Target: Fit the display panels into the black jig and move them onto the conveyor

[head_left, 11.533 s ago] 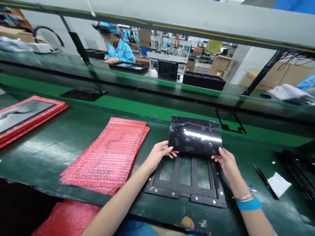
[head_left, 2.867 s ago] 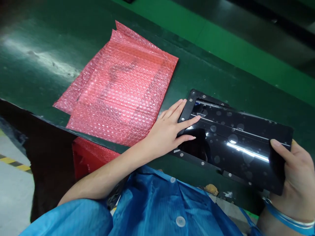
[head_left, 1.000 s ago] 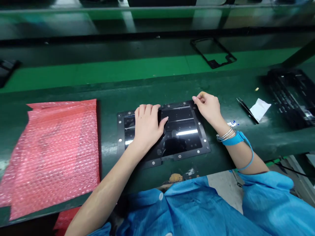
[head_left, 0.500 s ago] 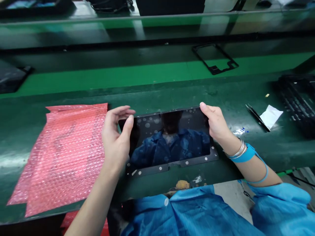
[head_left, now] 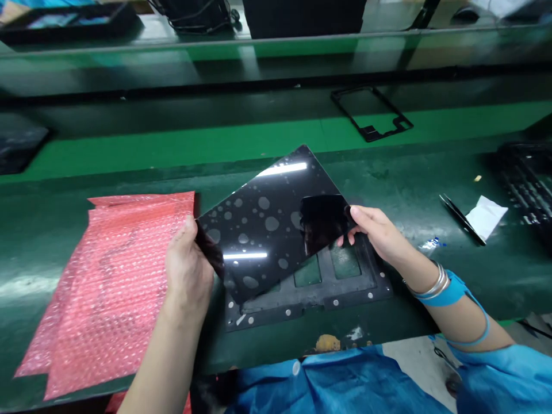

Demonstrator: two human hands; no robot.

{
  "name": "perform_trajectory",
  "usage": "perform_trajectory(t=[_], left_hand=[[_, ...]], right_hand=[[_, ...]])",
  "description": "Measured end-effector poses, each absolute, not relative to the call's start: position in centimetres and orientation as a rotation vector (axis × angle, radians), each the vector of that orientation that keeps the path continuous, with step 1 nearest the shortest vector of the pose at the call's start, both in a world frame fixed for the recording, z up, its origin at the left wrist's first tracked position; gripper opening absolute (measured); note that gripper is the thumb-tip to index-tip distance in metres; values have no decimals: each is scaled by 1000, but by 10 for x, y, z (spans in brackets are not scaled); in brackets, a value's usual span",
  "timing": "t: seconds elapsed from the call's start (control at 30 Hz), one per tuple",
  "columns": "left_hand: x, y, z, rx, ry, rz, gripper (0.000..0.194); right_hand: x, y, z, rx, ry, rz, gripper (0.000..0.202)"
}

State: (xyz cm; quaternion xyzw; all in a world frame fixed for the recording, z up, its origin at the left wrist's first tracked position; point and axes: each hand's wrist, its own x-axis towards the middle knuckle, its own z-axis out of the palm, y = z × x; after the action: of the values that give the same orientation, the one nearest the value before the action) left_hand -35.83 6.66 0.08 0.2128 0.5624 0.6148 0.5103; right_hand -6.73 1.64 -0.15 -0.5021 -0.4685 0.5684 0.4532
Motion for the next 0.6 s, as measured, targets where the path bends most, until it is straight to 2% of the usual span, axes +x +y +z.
perform_trajectory(t=[0.33, 0.4, 0.6], left_hand=[[-364, 63, -11, 639, 1360, 1607, 29], [-362, 62, -9, 659, 1354, 1584, 29], [-354, 54, 4, 706, 1276, 1449, 45]], right_hand=[[-68, 12, -3, -1271, -1038, 1492, 50], [-67, 13, -5, -1278, -998, 1489, 47], [-61, 17, -12, -1246, -881, 1382, 39]])
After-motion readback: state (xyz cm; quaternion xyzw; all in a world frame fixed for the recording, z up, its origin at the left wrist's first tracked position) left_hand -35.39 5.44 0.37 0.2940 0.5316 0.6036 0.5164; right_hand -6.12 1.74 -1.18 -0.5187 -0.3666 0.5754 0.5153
